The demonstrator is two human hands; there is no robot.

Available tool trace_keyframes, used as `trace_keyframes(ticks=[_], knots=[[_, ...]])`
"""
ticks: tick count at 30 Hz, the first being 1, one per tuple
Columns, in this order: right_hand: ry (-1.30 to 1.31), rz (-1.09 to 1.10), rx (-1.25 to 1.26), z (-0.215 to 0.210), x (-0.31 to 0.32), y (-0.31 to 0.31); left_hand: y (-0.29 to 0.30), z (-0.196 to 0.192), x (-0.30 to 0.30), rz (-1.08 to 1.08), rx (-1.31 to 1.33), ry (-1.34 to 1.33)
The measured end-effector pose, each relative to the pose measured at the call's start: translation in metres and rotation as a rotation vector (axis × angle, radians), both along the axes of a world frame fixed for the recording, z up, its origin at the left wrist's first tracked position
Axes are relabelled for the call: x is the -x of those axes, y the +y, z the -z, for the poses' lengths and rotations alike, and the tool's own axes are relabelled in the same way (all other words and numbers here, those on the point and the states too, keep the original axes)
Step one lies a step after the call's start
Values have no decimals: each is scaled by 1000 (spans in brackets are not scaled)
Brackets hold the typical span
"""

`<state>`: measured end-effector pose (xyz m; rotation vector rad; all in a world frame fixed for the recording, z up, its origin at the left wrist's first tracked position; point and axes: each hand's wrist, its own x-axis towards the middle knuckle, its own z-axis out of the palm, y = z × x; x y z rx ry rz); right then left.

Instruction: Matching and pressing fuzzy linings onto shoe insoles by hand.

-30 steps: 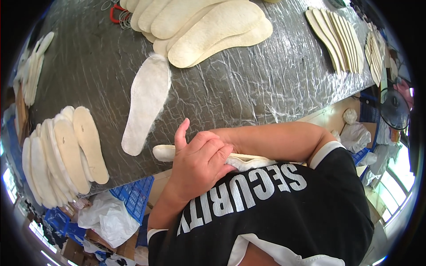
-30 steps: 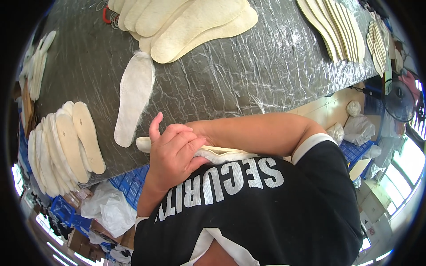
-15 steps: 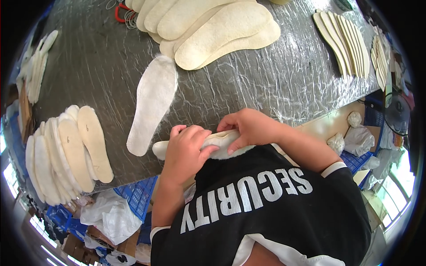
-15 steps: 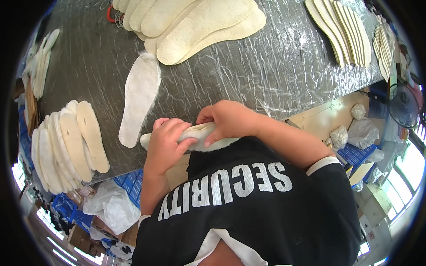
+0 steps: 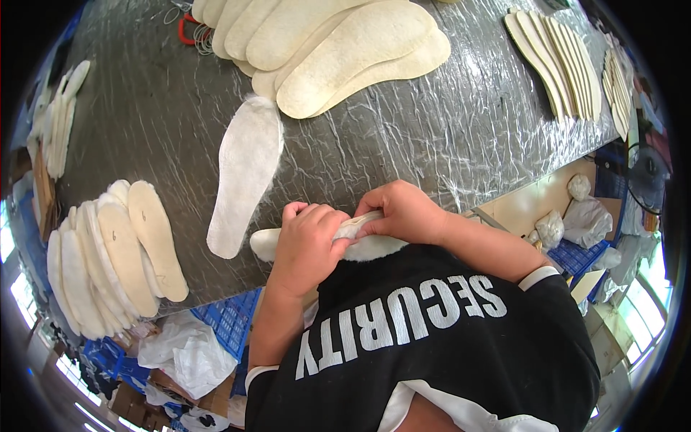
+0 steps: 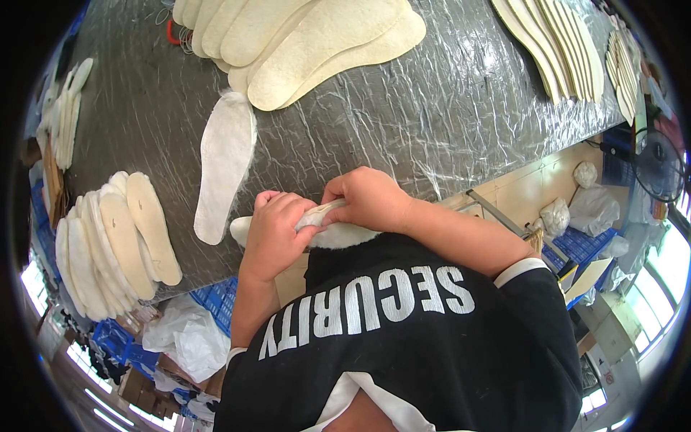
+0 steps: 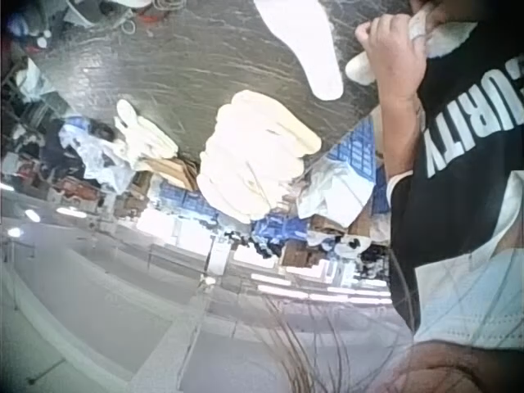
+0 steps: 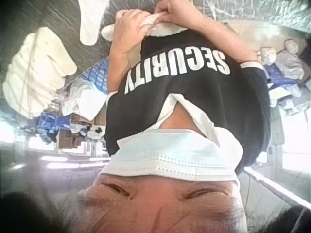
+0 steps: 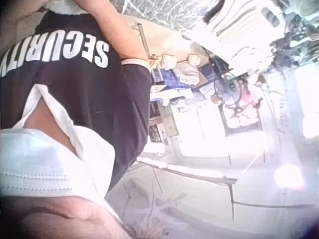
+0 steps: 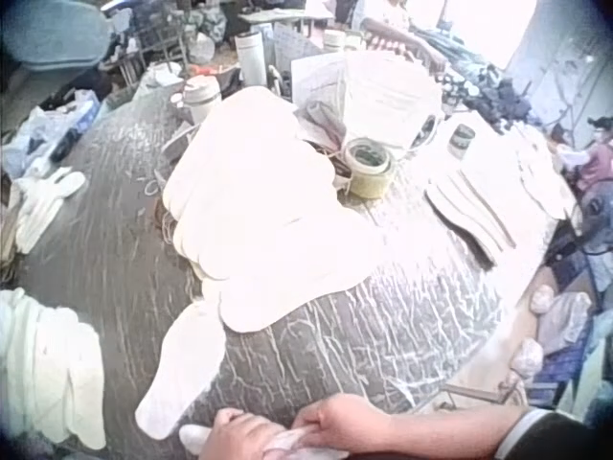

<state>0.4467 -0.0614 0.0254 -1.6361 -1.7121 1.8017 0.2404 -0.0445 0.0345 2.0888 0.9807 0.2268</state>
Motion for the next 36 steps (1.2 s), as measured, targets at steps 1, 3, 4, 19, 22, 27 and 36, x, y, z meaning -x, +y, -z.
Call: trace_keyframes(ticks=[1,3,4,19,22,27,36], knots=[[3,13,7,1,0,-1,0,0,0,2,3,-1],[8,26,12,2,1,-4,0,0,0,3,4,-1],[19,50,8,2,3,-5,-1,0,1,2,11,7],[-256,-238,-902,9,-1,-32,-33,8,8,-133,-242,137],[-356,-197,-1029,17,30,-25,-37,31,12,-129,-256,350],[-601,-400,-792,38,38,-17,-36,37,9,-49,-216,368],[-4,191,-1049,17,-6,-15,-20,-25,54,-238,-431,207]])
